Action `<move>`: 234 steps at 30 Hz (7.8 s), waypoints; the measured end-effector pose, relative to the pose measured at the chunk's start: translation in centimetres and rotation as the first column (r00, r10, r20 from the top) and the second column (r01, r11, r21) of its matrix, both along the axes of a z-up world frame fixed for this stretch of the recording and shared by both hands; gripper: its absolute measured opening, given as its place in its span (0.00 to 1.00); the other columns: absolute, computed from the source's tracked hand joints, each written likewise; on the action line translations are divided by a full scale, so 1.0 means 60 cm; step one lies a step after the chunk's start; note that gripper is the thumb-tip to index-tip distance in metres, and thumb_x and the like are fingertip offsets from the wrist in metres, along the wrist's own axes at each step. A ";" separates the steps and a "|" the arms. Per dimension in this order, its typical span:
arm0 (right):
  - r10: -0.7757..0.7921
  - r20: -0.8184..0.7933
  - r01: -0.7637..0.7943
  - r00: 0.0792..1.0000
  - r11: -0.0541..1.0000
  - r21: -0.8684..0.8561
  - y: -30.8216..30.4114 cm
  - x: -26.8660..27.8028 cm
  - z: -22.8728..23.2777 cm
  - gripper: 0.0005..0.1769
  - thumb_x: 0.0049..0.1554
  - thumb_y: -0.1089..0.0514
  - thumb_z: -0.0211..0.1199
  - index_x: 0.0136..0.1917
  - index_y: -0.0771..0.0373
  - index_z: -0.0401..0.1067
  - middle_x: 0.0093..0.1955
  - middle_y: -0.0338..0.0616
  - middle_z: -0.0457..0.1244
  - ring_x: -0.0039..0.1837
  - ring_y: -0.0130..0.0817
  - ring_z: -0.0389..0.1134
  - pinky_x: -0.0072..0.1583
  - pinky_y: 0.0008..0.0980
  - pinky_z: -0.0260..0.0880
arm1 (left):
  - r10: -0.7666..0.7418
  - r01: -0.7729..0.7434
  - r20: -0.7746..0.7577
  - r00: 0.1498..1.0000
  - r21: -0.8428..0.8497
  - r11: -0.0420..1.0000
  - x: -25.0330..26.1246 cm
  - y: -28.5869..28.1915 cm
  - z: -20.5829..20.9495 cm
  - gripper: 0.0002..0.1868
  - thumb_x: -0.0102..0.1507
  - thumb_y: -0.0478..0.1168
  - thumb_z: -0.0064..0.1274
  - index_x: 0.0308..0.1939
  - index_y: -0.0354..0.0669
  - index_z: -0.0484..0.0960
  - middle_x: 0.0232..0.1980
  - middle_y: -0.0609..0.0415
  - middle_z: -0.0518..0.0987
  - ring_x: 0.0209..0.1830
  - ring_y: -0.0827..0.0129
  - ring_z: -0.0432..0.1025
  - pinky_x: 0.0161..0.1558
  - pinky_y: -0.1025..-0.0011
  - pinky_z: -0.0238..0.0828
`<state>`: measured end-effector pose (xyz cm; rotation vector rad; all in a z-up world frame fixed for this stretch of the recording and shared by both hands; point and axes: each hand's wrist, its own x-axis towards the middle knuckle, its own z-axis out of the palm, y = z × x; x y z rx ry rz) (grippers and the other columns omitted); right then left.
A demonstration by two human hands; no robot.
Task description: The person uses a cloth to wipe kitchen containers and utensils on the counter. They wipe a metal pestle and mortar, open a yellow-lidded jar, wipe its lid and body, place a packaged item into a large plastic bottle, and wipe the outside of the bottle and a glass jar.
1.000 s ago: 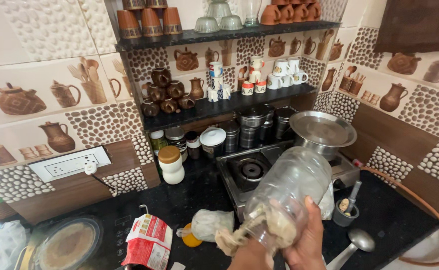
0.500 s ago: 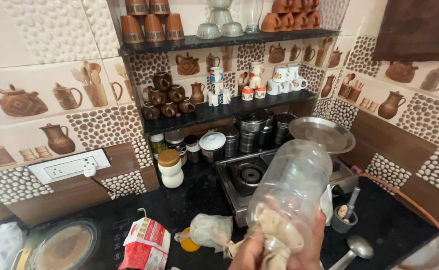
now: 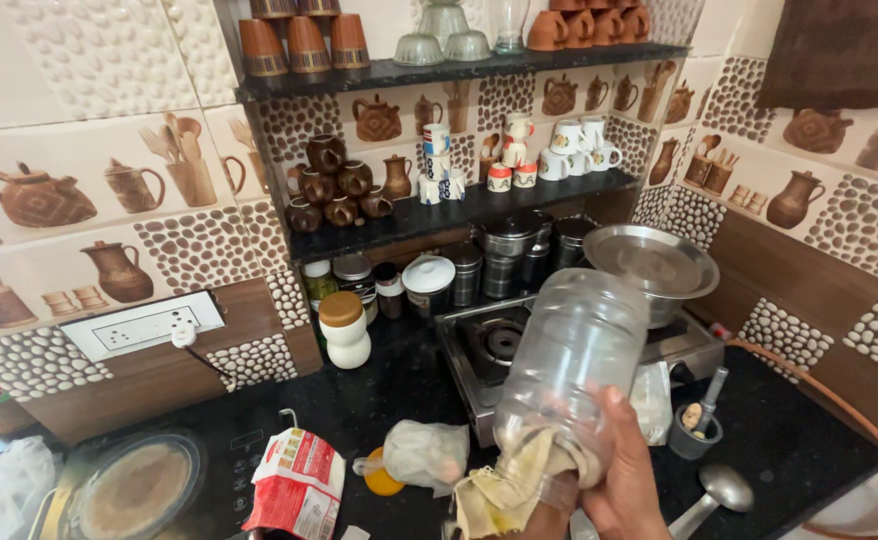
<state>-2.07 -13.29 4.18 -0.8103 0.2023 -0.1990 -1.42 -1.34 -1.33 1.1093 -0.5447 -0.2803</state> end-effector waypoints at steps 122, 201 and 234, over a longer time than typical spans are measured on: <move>0.476 0.699 0.789 0.534 0.018 -0.614 0.091 -0.068 0.002 0.53 0.54 0.16 0.52 0.69 0.63 0.67 0.74 0.57 0.62 0.79 0.58 0.60 0.80 0.62 0.51 | -0.198 0.058 -0.707 0.679 -0.217 0.974 0.112 0.199 0.001 0.23 0.66 0.53 0.40 0.49 0.41 0.83 0.41 0.49 0.85 0.34 0.61 0.80 0.39 0.64 0.79; -0.111 -0.037 0.015 0.993 0.433 -0.901 0.036 -0.010 -0.259 0.86 0.28 0.49 0.86 0.84 0.61 0.30 0.74 0.55 0.55 0.77 0.45 0.55 0.74 0.44 0.51 | -0.105 -0.622 0.625 0.774 0.780 0.063 0.229 0.219 -0.148 0.21 0.44 0.43 0.67 0.41 0.51 0.84 0.46 0.53 0.78 0.51 0.55 0.74 0.52 0.54 0.71; 0.156 0.292 0.318 0.944 -0.177 -0.931 0.033 0.045 -0.069 0.31 0.30 0.65 0.76 0.51 0.56 0.79 0.53 0.36 0.68 0.61 0.44 0.64 0.61 0.43 0.61 | -0.388 -0.864 0.886 0.255 0.389 0.321 0.078 0.143 0.081 0.08 0.50 0.40 0.60 0.33 0.47 0.83 0.40 0.55 0.77 0.46 0.60 0.70 0.45 0.60 0.64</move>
